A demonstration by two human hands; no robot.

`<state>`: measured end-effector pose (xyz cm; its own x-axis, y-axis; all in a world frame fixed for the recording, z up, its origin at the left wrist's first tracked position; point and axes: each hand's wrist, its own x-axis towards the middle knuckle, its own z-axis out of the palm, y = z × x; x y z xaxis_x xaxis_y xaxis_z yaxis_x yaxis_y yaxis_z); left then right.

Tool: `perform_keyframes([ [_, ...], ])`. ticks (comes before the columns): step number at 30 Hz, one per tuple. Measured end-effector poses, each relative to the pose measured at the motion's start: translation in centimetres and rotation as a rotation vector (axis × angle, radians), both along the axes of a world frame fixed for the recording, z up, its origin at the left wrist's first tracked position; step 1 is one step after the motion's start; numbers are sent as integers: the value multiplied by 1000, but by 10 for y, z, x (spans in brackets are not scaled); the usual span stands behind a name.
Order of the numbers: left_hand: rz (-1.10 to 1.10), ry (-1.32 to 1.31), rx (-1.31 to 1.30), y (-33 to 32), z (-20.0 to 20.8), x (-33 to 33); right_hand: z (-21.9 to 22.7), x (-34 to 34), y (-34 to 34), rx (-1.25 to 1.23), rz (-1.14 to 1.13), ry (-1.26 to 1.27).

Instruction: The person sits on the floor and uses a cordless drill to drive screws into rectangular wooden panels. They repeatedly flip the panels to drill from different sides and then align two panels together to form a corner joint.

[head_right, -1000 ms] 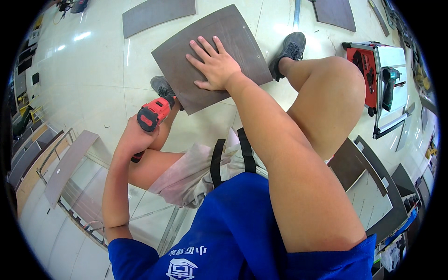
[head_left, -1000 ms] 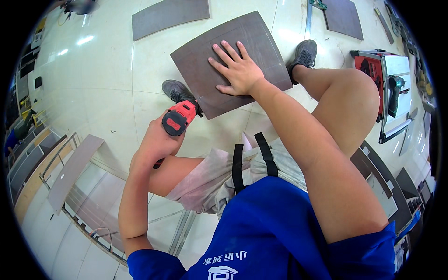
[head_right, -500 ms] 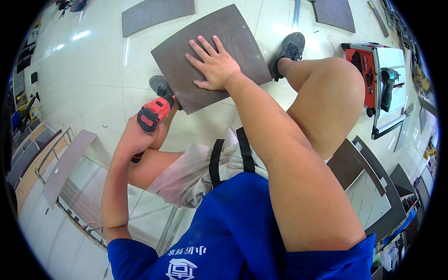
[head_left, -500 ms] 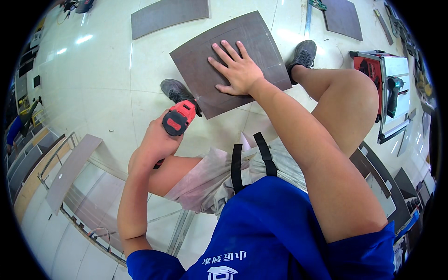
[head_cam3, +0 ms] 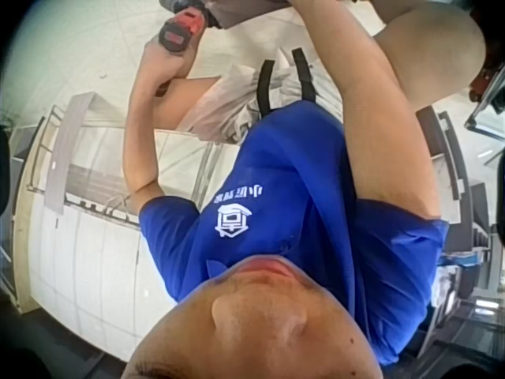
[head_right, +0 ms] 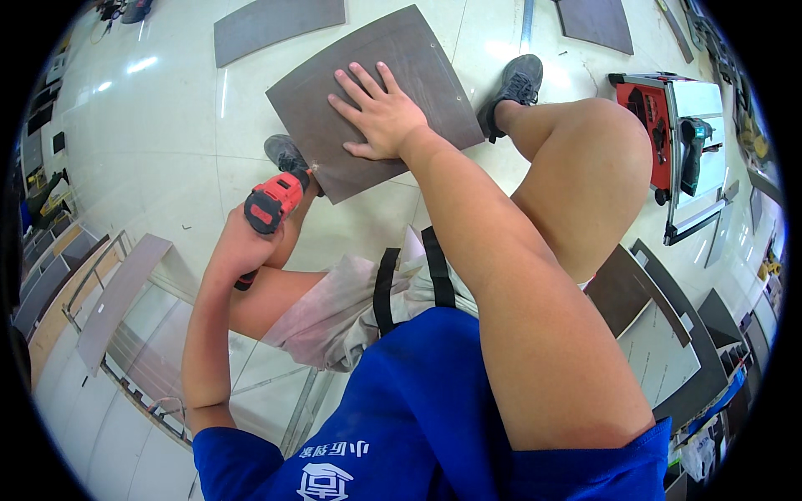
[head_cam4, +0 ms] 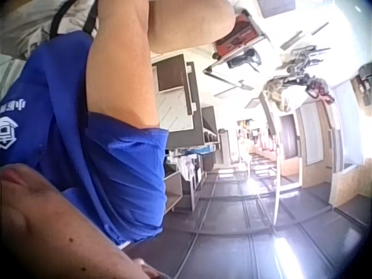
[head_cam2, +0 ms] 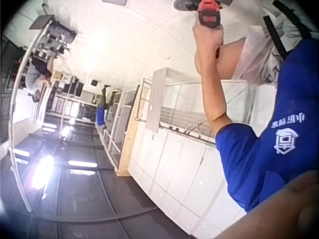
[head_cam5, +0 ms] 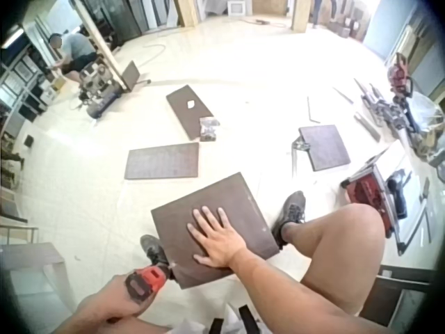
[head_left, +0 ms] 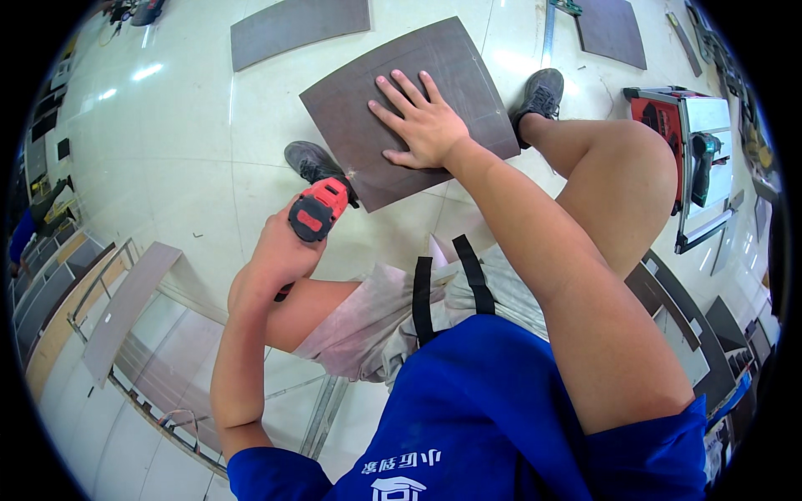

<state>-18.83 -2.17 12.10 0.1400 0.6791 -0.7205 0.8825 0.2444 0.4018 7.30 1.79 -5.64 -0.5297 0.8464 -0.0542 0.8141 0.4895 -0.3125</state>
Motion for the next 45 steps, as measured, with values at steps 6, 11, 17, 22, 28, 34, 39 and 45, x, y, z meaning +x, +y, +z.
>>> perform_keyframes([
  [6, -15, 1, 20, -1, -4, 0, -1, 0, -1, 18, 3, -10],
  [11, 16, 5, -16, 1, -3, 2, -2, 0, 0, 31, 6, -24],
  [17, 11, 22, -22, 2, -3, 6, -2, 0, -1, 38, 8, -49],
  [22, 2, -6, 14, 0, -9, 2, -2, 0, 0, 31, 9, -58],
  [28, 14, -16, 3, 1, -8, 4, -5, -1, 0, 28, -5, -12],
  [34, 34, 2, 25, 0, -12, 7, -3, 0, -1, 35, -3, -21],
  [39, 14, 33, -11, -2, -22, 1, -2, -2, 1, 31, 7, -55],
  [45, 120, -16, -75, -5, -22, -3, 0, 1, 1, 18, 14, -57],
])
